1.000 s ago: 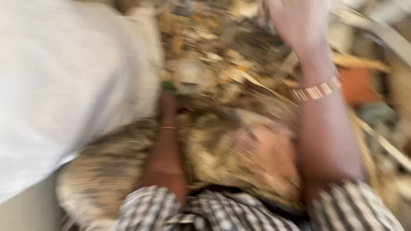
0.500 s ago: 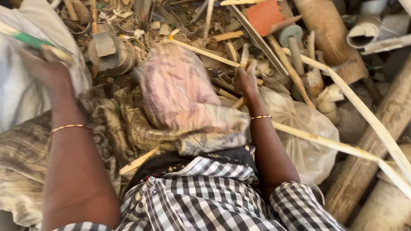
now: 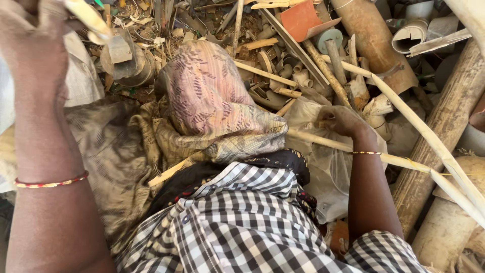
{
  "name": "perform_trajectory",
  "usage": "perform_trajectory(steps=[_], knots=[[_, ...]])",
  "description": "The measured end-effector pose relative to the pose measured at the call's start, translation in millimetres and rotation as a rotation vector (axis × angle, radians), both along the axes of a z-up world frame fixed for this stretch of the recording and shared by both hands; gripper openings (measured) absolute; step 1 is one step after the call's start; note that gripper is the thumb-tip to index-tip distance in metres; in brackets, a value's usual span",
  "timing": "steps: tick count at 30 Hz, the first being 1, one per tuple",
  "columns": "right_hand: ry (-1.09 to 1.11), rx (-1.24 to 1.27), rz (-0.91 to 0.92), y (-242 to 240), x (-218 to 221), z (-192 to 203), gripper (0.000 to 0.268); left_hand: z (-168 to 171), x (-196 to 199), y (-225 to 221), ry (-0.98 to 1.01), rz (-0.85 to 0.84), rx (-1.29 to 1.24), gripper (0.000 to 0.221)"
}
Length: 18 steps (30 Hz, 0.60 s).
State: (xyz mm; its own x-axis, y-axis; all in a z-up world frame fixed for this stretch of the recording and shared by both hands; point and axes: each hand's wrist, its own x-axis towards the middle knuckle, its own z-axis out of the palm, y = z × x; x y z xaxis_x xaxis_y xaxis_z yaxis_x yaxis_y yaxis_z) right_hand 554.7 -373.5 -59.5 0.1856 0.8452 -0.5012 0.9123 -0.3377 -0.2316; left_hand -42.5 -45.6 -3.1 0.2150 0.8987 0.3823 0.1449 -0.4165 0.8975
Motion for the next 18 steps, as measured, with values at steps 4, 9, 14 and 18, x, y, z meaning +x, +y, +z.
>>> perform_trajectory(steps=[4,9,14,18], knots=[[-0.092,0.132,0.199,-13,35,-52,0.018,-10,8,8,0.247,0.168,0.172,0.039],[-0.273,-0.081,0.095,-2,46,-59,0.039,-42,54,3,-0.241,-0.017,-0.606,0.065],[-0.314,0.24,0.085,62,-11,26,0.05,-36,96,-11,-0.423,-0.255,-0.704,0.061],[-0.044,0.778,0.284,157,-121,97,0.029,-27,104,-15,-0.384,-0.299,-0.659,0.061]])
